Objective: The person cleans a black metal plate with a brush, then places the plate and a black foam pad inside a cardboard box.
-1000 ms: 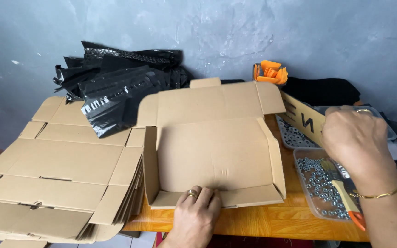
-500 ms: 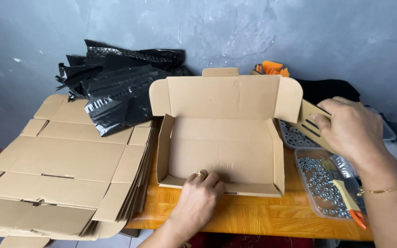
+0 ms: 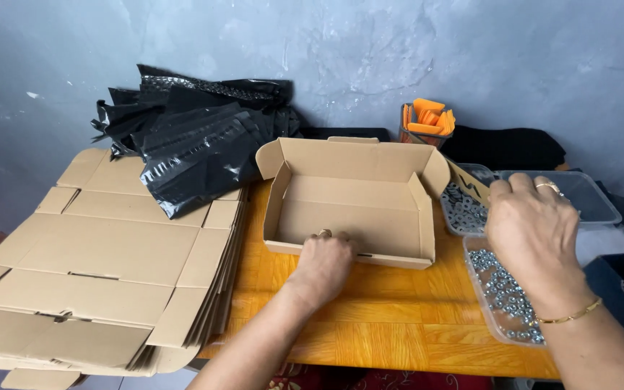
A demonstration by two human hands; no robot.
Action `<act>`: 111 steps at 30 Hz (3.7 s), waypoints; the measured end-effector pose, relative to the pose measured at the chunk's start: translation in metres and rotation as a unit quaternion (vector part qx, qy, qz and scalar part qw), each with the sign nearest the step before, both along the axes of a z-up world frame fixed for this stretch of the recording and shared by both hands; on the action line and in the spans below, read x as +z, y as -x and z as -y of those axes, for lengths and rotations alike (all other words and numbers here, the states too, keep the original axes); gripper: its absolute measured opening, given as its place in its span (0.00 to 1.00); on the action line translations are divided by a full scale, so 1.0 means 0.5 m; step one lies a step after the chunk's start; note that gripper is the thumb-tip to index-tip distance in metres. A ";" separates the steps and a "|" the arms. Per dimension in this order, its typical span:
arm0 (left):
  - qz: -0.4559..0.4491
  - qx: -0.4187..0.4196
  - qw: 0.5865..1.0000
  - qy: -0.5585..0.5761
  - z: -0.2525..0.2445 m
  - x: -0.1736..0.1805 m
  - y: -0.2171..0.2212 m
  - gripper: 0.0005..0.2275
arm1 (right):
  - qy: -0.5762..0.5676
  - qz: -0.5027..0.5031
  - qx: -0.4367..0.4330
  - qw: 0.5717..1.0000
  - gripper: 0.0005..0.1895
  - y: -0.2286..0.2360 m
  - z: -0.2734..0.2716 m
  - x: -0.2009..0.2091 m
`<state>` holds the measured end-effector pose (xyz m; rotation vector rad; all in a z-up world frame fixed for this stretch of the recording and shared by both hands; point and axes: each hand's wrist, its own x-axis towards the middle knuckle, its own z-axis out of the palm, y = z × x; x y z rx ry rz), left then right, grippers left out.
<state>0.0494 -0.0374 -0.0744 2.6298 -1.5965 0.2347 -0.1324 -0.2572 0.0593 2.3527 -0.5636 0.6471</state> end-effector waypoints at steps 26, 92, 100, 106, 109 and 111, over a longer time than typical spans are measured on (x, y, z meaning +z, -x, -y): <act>-0.681 0.005 0.575 0.454 -0.076 0.083 0.013 0.29 | -0.117 0.156 0.306 0.932 0.11 0.136 -0.199 -0.109; -0.692 0.073 0.580 0.424 -0.117 0.090 0.005 0.07 | -0.460 0.080 -0.051 0.883 0.26 0.226 -0.209 -0.085; -0.667 0.044 0.602 0.437 -0.117 0.091 0.020 0.06 | -0.427 0.161 0.316 0.832 0.12 0.120 -0.268 -0.138; -0.645 0.094 0.601 0.462 -0.110 0.082 0.000 0.05 | -0.484 -0.018 -0.154 0.861 0.18 0.177 -0.167 -0.059; -0.641 0.089 0.594 0.479 -0.107 0.072 -0.003 0.05 | -0.565 0.055 -0.142 0.811 0.20 0.181 -0.192 -0.043; -0.646 0.093 0.588 0.477 -0.105 0.065 -0.009 0.08 | -0.569 0.212 0.019 0.794 0.14 0.174 -0.208 -0.057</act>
